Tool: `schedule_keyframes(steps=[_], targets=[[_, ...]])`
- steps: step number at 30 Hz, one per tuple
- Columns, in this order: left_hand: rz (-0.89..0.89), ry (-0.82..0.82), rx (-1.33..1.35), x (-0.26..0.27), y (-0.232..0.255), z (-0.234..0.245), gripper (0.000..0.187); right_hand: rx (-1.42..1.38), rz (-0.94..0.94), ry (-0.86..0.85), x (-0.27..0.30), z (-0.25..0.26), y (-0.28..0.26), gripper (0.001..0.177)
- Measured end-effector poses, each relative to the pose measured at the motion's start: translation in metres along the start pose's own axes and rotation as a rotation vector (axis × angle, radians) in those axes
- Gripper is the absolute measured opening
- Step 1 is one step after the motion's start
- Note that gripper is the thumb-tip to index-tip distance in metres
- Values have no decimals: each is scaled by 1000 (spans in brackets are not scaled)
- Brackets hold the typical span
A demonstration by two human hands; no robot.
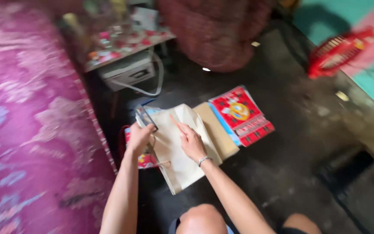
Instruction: Assembling a multi-tier plastic storage shelf and organizing items on the floor.
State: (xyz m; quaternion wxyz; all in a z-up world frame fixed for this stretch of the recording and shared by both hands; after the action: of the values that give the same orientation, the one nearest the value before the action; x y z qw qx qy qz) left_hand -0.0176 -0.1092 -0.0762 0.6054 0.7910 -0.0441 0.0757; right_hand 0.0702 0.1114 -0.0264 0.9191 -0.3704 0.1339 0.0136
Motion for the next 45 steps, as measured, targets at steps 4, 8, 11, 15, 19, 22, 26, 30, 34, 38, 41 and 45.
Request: schedule_keyframes(steps=[4, 8, 11, 15, 19, 22, 26, 30, 34, 38, 41, 45], targets=[[-72, -2, 39, 31, 11, 20, 29, -72, 44, -104, 10, -52, 2, 40], [-51, 206, -363, 45, 23, 41, 49, -159, -205, -257, 19, -85, 4, 49], [-7, 303, -626, 53, 27, 48, 67, -220, -261, -278, 25, -102, 7, 50], [-78, 329, -895, 54, 13, 59, 79, -201, -209, -254, 30, -118, 16, 48], [-83, 238, -880, 51, -6, 57, 99, -200, -235, -243, 32, -121, 22, 51], [-16, 207, -939, 63, 8, 33, 108, -171, -282, -236, 31, -119, 30, 54], [-55, 146, -1324, 76, 31, 2, 107, -127, -190, -205, 33, -118, 46, 59], [-469, -43, -1215, 65, 5, -31, 100, -75, -327, -179, 27, -132, 73, 39], [-663, -213, -729, 76, -25, -87, 68, -803, -439, -173, 4, -121, 66, 47], [-639, -439, -555, 94, 5, -99, 72, -1582, -622, -475, -8, -54, -15, 80], [-464, -453, -870, 96, 41, -84, 72, -1735, -555, -527, -5, -46, -25, 90], [-910, 281, -1561, 68, -4, -46, 60, -1647, -535, -471, -1, -66, -1, 91]])
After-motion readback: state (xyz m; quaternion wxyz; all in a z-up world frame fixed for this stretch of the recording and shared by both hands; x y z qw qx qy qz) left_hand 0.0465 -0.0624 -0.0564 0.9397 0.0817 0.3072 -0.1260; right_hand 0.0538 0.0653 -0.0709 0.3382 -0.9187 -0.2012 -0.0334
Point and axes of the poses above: each hand's wrist, its own x-axis away from the middle knuckle, its own z-axis out of the back of the hand, y = z × x, the point moved 3 cm from there along -x, towards the middle knuckle, and after that the axes turned 13 degrees about x, right-handed, at the moved point
